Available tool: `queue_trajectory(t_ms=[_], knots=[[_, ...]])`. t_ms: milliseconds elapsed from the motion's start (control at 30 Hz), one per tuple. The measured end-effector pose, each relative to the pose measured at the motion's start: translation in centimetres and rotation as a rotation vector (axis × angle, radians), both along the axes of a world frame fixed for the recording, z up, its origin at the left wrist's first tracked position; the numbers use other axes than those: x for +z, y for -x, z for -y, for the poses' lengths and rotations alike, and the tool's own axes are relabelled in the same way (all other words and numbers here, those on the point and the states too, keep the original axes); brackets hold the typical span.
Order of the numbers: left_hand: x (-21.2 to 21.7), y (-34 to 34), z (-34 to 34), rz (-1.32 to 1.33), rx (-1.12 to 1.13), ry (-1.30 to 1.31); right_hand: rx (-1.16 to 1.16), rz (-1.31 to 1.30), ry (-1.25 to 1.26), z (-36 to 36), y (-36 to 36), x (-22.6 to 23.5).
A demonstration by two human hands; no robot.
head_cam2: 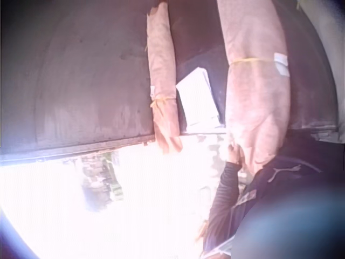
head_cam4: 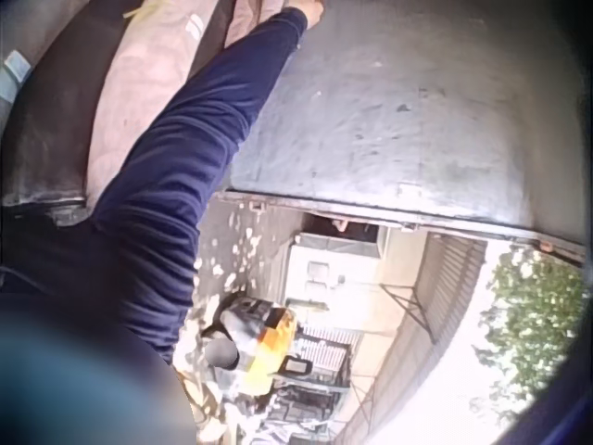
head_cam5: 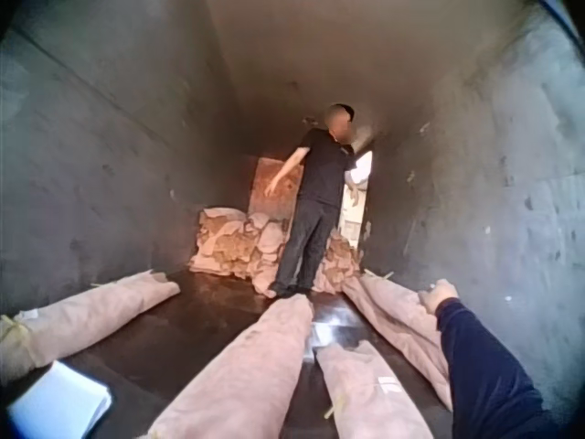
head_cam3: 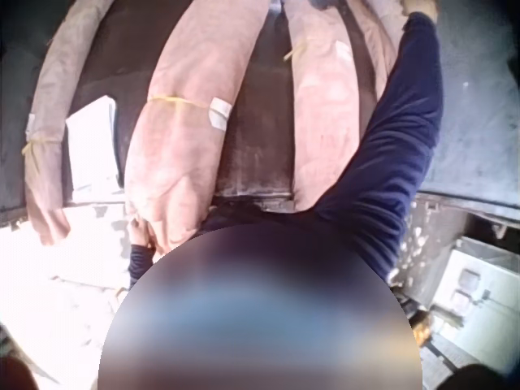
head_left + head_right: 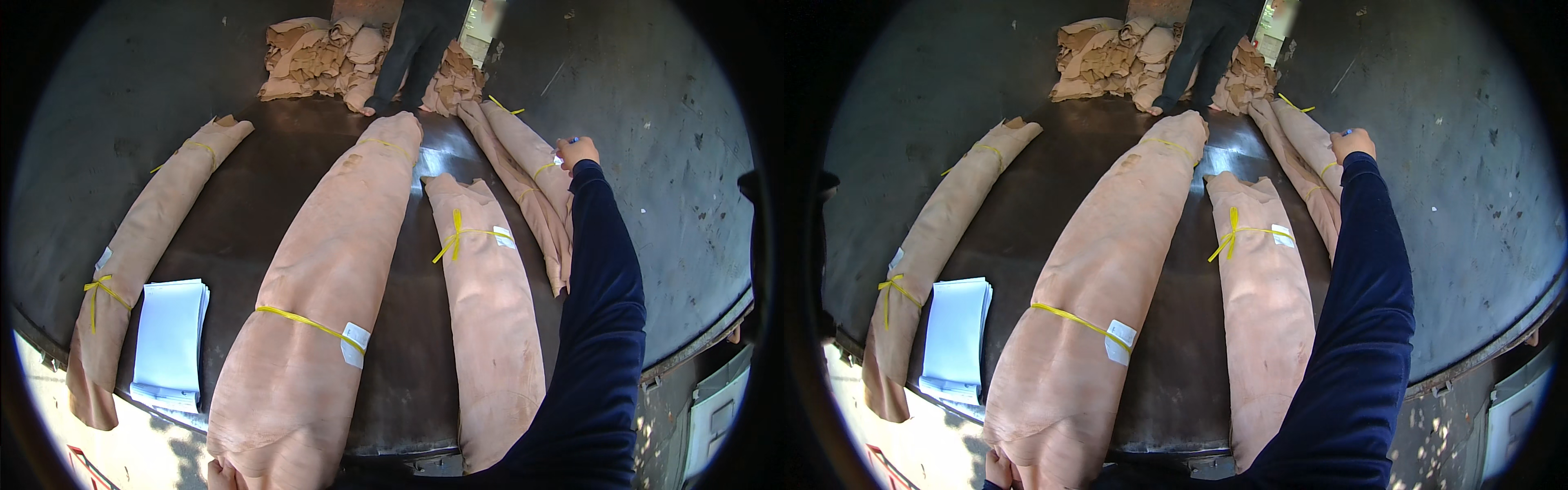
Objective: The person writes on small white labels attached to rolled fabric bundles and records information on a notepad. They handle the bundles and labels with a pen, occasionally adjusting the rolls while another person stacks fabric in the background.
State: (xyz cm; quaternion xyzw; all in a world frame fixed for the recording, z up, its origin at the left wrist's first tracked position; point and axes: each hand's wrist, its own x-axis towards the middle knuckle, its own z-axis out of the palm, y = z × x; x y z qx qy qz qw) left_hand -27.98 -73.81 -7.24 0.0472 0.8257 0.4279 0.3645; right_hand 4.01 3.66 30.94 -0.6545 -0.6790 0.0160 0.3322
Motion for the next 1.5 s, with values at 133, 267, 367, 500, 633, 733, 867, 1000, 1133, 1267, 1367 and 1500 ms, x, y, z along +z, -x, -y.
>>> queue_trajectory(t_ms=[133,267,367,500,633,733,867,1000,1133,1267,1367,1500], knots=[[0.3,0.4,0.3,-0.027,-0.071,0.052,0.205,-0.244,-0.074,3.8,-0.9,-2.5],[0.0,0.7,0.3,-0.097,-0.098,0.035,0.459,-0.308,-0.032,12.3,-1.6,-11.1],[-0.5,1.1,0.6,-0.103,-0.143,0.047,0.429,-0.006,-0.227,20.0,-5.2,-20.0],[-2.3,2.5,1.5,-0.193,-0.304,0.147,0.144,-0.049,0.008,29.7,-12.0,-27.8],[-5.2,4.0,2.2,-0.246,-0.47,0.112,0.027,0.046,0.039,35.6,-14.6,-31.1],[-7.1,4.5,2.1,-0.162,-0.357,0.154,-0.025,-0.016,0.04,36.2,-14.6,-31.7],[-6.6,4.2,2.1,0.287,-0.188,-0.282,-0.114,-0.049,0.167,35.7,-14.7,-32.1],[-4.7,4.1,1.8,0.36,-0.245,-0.328,-0.073,0.008,0.108,36.6,-15.3,-32.7],[-4.6,4.0,1.5,0.284,-0.324,-0.365,-0.057,0.041,0.051,38.5,-15.3,-33.5],[-5.7,4.1,1.4,0.258,-0.345,-0.423,-0.06,0.097,0.027,39.9,-15.2,-34.0],[-5.7,3.9,1.6,0.314,-0.31,-0.312,-0.053,0.116,0.033,40.4,-15.2,-34.2],[-4.6,3.0,2.0,0.34,-0.371,-0.273,-0.1,0.139,0.054,41.0,-14.3,-33.6]])
